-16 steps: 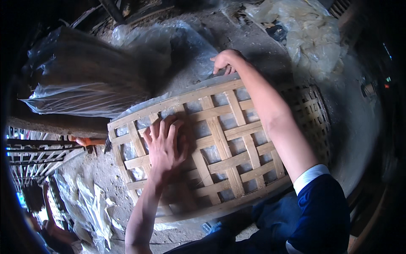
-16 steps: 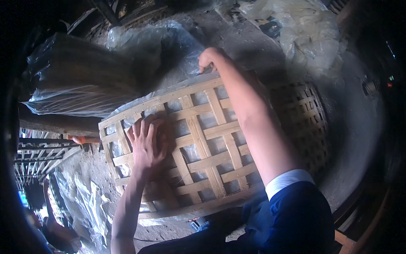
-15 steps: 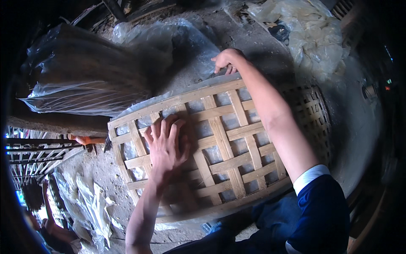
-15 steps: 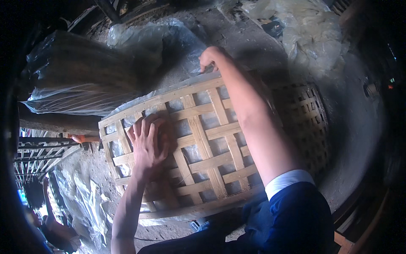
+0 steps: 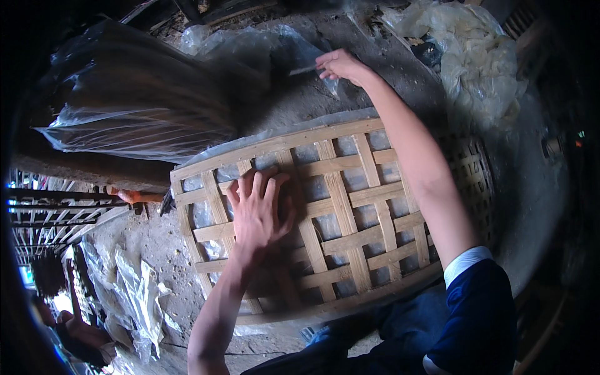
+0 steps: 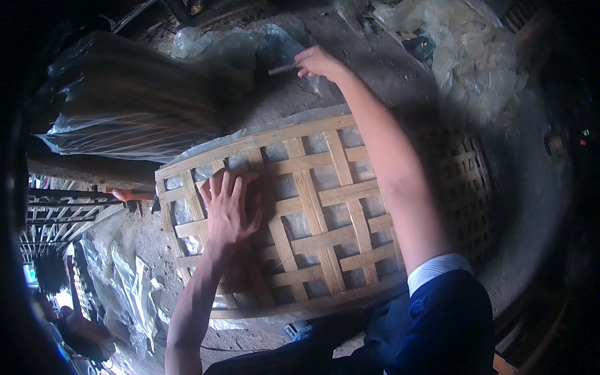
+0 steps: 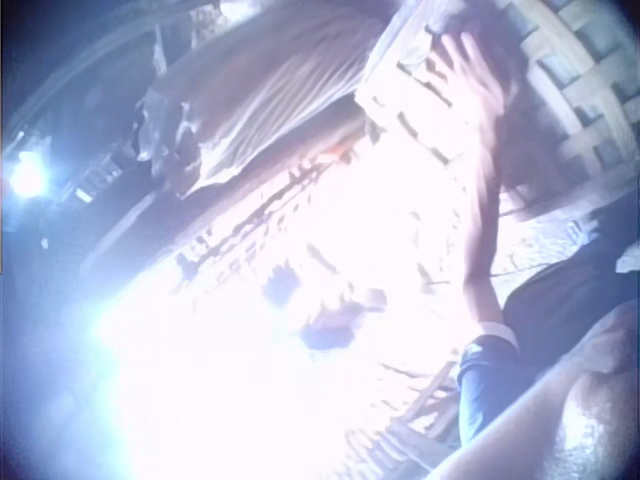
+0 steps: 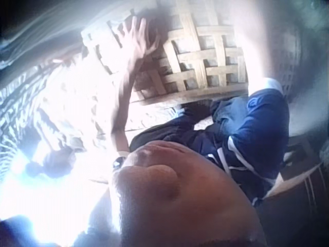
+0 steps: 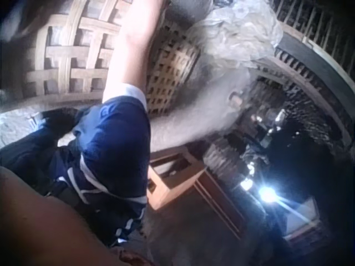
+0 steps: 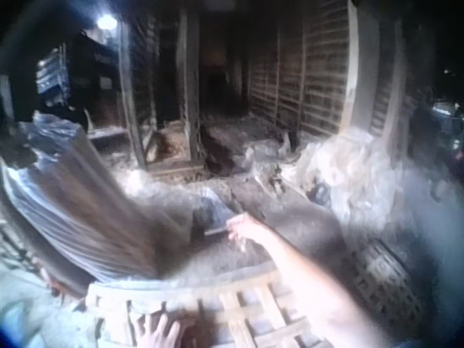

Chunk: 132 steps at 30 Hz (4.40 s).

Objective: The person assembles a woven basket by placing a plastic sheet over a woven frame, then fitting a second woven frame on top. The person presses and adjusts the frames to align them and secures the assembly.

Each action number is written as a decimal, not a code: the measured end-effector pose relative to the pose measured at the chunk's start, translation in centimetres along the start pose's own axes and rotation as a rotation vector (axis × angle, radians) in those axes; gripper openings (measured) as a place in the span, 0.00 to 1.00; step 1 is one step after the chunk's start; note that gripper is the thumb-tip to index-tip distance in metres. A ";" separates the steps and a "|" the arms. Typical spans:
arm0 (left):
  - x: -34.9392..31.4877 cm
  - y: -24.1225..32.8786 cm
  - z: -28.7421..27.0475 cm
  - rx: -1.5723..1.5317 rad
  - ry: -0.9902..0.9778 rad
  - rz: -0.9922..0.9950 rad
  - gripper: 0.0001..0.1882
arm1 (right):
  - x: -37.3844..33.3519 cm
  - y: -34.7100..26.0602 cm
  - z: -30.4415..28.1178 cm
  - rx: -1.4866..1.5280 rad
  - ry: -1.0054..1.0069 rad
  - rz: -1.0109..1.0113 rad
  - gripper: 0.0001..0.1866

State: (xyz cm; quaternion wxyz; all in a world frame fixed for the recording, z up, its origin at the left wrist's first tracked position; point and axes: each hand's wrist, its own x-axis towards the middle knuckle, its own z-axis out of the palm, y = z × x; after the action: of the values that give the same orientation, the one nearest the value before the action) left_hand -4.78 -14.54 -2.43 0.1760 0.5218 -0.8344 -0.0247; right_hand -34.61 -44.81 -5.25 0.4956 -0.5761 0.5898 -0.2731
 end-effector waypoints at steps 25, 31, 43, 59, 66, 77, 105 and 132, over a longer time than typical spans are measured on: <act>9.3 0.7 -4.2 0.056 0.424 -0.082 0.48 | -25.9 -19.7 -7.6 -0.192 0.710 -1.219 0.04; 10.7 -3.9 -4.1 0.134 0.523 -0.146 0.12 | -25.7 -19.2 -9.9 0.037 0.648 -1.218 0.06; 10.6 -6.4 -1.8 -0.008 0.341 0.047 0.09 | -25.3 -18.3 -11.1 0.303 0.549 -1.132 0.03; -7.1 -2.8 -17.6 0.399 0.396 0.227 0.09 | -38.4 1.5 -12.5 -0.398 0.503 -0.993 0.07; -15.0 0.8 -15.6 0.203 -0.042 0.129 0.12 | -43.7 9.3 -6.1 -0.496 0.308 -0.740 0.10; -21.2 1.7 -12.9 0.034 -0.138 -0.068 0.12 | -46.7 10.5 -3.2 -0.615 0.206 -0.727 0.14; -20.6 -0.1 -8.3 -0.024 0.145 -0.767 0.13 | -24.6 10.2 -4.4 -0.473 0.574 -0.363 0.17; -21.9 -1.9 -8.0 0.198 0.162 -0.717 0.09 | -24.1 11.1 -4.3 -0.351 0.572 -0.359 0.13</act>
State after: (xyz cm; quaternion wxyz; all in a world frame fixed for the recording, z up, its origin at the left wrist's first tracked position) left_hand 8.06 4.97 -1.20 0.1704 0.7953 -0.5805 0.0372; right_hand -46.73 -20.94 -7.13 0.1488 -0.6471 0.6318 -0.4001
